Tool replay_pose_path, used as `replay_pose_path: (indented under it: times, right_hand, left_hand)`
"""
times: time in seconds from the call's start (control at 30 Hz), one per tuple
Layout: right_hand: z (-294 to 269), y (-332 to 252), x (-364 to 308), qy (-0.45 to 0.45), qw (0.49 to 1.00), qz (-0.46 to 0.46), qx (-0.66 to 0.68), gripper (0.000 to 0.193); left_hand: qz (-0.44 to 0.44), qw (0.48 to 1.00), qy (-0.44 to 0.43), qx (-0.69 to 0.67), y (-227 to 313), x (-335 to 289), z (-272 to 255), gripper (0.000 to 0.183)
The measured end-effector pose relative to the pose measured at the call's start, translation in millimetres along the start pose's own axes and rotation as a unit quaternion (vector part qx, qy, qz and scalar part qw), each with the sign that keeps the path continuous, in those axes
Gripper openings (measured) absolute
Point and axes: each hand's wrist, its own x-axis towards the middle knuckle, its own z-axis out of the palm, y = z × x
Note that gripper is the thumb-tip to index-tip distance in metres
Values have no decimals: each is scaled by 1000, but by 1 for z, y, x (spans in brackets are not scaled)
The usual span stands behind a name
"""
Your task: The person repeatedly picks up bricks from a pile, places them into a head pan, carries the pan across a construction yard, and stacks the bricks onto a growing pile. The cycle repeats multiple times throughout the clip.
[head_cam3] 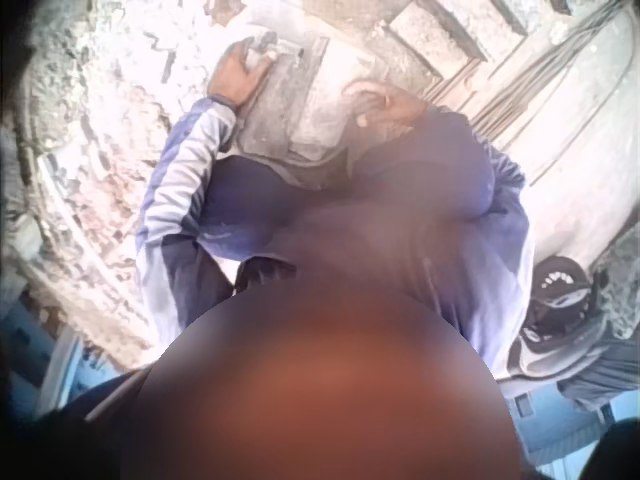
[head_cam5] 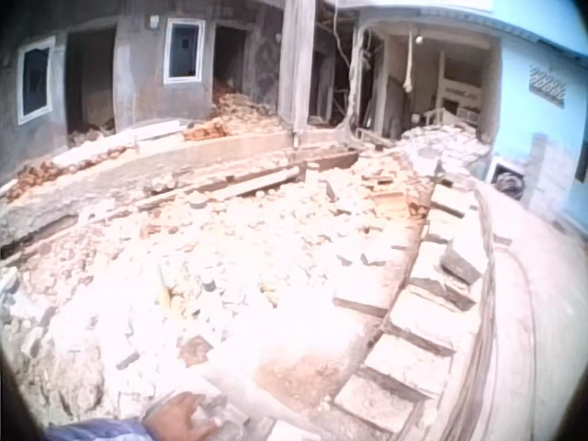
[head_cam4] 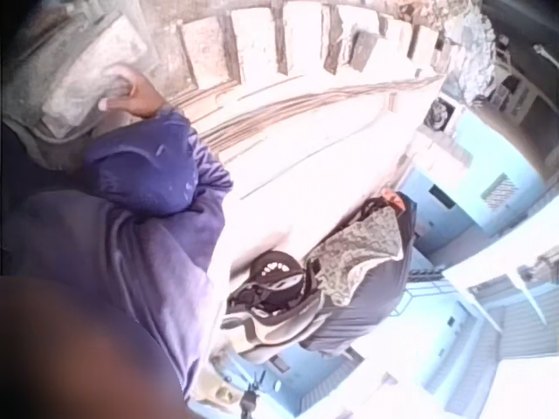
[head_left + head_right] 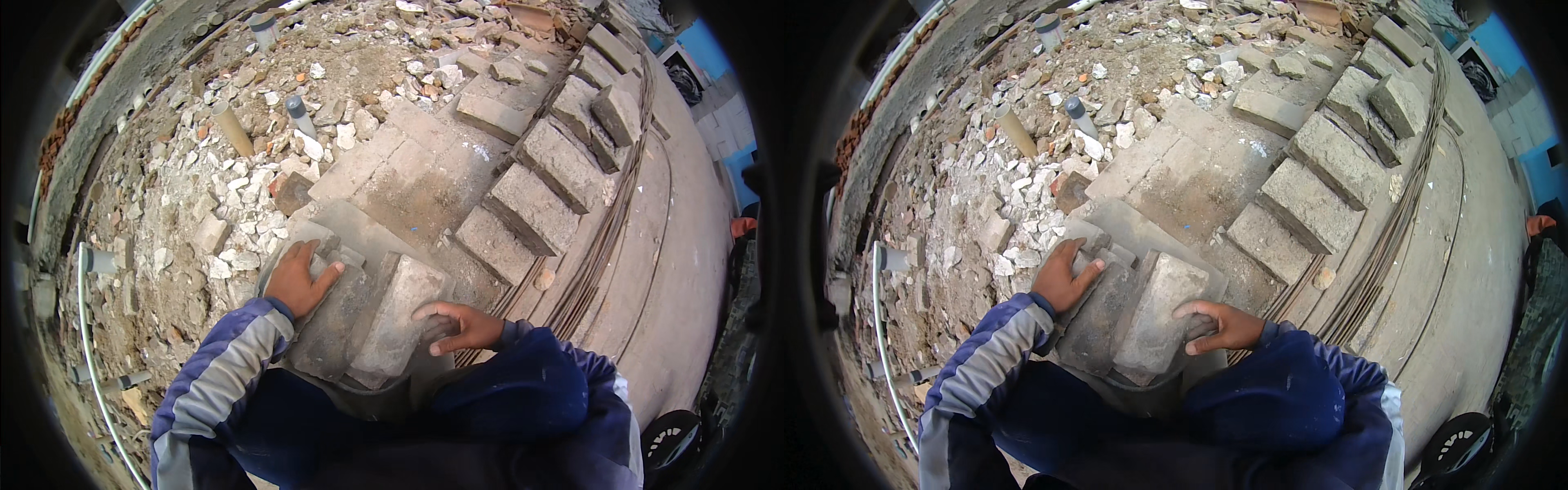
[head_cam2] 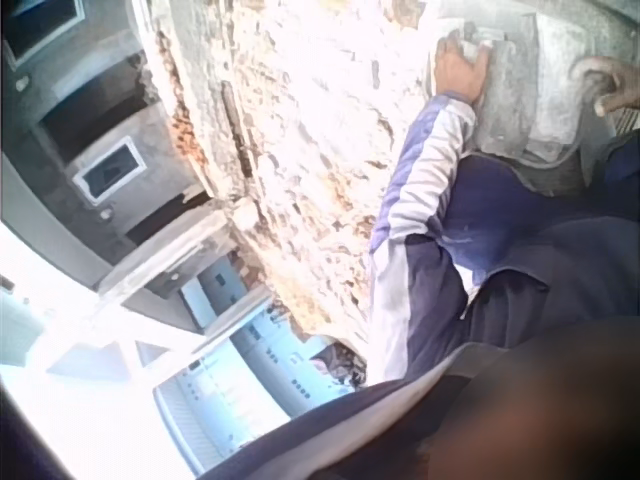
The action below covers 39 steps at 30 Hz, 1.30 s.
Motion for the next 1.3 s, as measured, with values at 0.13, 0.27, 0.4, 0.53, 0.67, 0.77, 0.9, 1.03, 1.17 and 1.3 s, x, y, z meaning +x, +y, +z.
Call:
replay_pose_path:
  times: [0.13,0.27,0.4,0.53,0.67,0.77,0.9,1.03,1.17,1.3]
  right_hand:
    - [-2,15,23,-145,989,25,8,58]
    - [-8,34,27,-173,985,-2,-9,42]
    - [-29,67,16,-132,988,-4,80,28]
    - [-40,129,-12,83,933,193,293,42]
    - [-27,189,-13,179,842,305,407,49]
    - [-15,220,1,126,808,281,502,49]
    - [2,232,25,96,762,269,581,50]
    - [26,198,41,156,753,241,592,57]
    - [46,143,48,239,764,185,570,70]
    - [62,125,70,338,706,169,599,59]
  left_hand:
    - [-31,998,-49,-3,7,-2,-6,84]
    - [-19,997,-62,-39,4,2,-15,80]
    - [-109,985,-62,-118,-34,22,-30,70]
    - [-183,978,-47,-88,-99,31,-37,70]
    - [-251,961,-109,-36,-149,30,-12,74]
    - [-283,950,-116,-57,-171,34,15,81]
    - [-363,916,-98,-139,-191,48,44,83]
    - [-406,898,-80,-151,-202,57,59,81]
    - [-394,897,-100,-172,-206,61,71,82]
    - [-395,900,-118,-143,-211,63,76,76]
